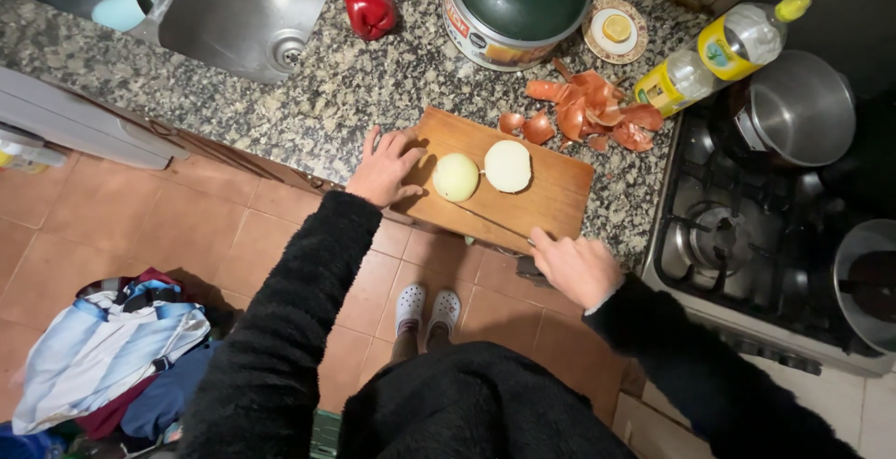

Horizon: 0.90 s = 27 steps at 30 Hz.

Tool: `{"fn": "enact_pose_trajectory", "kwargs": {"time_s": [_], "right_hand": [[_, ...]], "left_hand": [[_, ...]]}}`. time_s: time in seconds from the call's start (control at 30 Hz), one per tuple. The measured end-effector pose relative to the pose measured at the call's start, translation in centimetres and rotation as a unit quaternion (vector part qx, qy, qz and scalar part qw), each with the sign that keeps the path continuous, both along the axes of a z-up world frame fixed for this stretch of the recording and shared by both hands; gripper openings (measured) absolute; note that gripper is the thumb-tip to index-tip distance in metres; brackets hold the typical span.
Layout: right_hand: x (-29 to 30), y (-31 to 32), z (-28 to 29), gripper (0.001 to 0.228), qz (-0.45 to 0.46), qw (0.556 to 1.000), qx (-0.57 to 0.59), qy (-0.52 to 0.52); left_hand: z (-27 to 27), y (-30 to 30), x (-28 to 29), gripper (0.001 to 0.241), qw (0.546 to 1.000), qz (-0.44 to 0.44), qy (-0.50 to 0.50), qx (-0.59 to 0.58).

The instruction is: Peel and chop onions on a wooden cutting board.

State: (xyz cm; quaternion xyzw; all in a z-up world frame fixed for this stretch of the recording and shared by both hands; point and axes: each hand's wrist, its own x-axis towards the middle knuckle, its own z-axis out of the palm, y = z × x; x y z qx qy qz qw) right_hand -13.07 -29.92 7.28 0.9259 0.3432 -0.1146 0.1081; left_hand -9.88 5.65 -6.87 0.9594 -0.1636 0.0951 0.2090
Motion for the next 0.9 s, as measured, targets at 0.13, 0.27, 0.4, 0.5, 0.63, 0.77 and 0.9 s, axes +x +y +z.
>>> {"fn": "enact_pose_trajectory", "kwargs": {"time_s": [0.13, 0.27, 0.4, 0.5, 0.63, 0.77, 0.9], "right_hand": [[-0.3, 0.5, -0.1, 0.023, 0.002, 0.999, 0.033, -0.011], [-0.3, 1.1, 0.4, 0.023, -0.029, 1.000, 0.008, -0.002], [-0.2, 1.7, 1.3, 0.023, -0.050, 0.999, 0.006, -0.009], [1.2, 1.9, 2.2, 0.023, -0.110, 0.994, 0.010, -0.001], [4.3, 0.3, 2.3, 0.028, -0.183, 0.982, 0.044, 0.031], [4.4, 0.0, 3.0, 0.029, -0.190, 0.979, 0.057, 0.053], [2.6, 1.5, 4.4, 0.028, -0.111, 0.987, 0.016, 0.112]], "left_hand": [[0.1, 0.1, -0.3, 0.076, 1.000, 0.003, 0.009, -0.004], [-0.3, 0.3, -0.5, 0.075, 1.000, 0.004, 0.004, -0.017], [-0.5, 0.4, -0.6, 0.074, 1.000, 0.006, 0.005, -0.014], [-0.3, 0.6, -0.7, 0.072, 1.000, 0.009, 0.002, -0.015], [-0.1, 0.6, -0.4, 0.070, 1.000, 0.003, -0.004, -0.011], [0.0, 0.5, -0.4, 0.070, 1.000, 0.005, -0.008, -0.009], [0.2, 0.3, -0.2, 0.072, 1.000, 0.006, -0.004, -0.007]]}}
